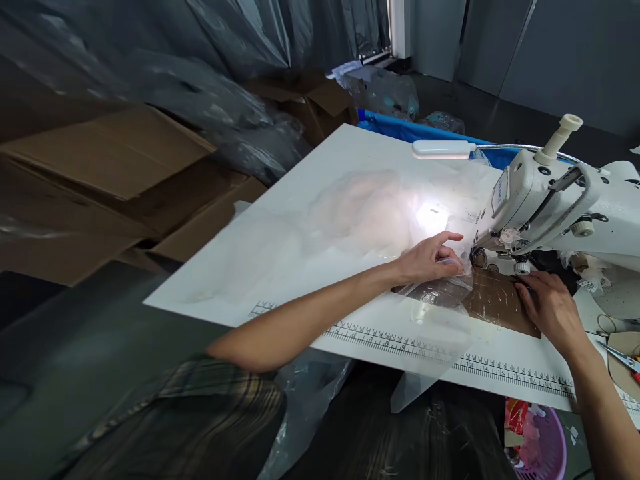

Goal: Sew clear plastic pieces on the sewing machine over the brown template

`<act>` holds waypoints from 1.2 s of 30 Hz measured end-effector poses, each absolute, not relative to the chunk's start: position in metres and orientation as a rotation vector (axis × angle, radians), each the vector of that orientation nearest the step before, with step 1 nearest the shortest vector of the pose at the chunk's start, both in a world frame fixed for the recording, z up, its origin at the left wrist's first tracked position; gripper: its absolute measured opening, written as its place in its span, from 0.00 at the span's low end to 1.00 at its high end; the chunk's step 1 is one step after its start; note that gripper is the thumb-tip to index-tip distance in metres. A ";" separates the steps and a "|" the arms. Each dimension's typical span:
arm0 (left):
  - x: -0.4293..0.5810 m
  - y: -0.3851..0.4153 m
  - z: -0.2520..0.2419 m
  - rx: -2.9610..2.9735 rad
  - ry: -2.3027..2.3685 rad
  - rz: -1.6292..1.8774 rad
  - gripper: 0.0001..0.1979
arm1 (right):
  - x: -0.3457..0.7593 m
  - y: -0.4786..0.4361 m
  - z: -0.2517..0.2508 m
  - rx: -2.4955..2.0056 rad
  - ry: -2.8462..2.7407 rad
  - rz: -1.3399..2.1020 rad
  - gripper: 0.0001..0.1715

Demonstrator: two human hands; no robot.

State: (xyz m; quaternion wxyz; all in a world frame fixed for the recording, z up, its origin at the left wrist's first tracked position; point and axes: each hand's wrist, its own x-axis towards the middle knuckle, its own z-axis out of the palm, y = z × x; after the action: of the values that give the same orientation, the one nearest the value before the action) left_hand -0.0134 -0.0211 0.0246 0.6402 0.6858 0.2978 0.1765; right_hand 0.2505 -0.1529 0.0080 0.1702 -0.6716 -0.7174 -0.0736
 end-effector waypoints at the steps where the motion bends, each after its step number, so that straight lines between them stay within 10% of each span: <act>1: -0.014 -0.021 0.023 1.541 0.665 0.417 0.37 | 0.246 -0.155 0.008 -1.906 -2.023 -0.221 0.27; 10: -0.016 -0.016 0.021 1.370 0.642 0.441 0.39 | 0.181 -0.166 0.029 -1.786 -1.477 0.680 0.22; 23: -0.015 -0.019 0.021 1.332 0.640 0.476 0.35 | 0.153 -0.132 0.018 -1.947 -1.736 0.315 0.38; 36: -0.015 -0.017 0.019 1.360 0.606 0.470 0.33 | 0.147 -0.126 0.019 -1.907 -1.695 0.316 0.31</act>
State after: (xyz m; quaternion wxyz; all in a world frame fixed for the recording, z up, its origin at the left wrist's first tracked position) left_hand -0.0147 -0.0166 0.0193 0.7104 0.6130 0.2733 0.2118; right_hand 0.1467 -0.1255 0.0186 0.2815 -0.7119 -0.6325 0.1178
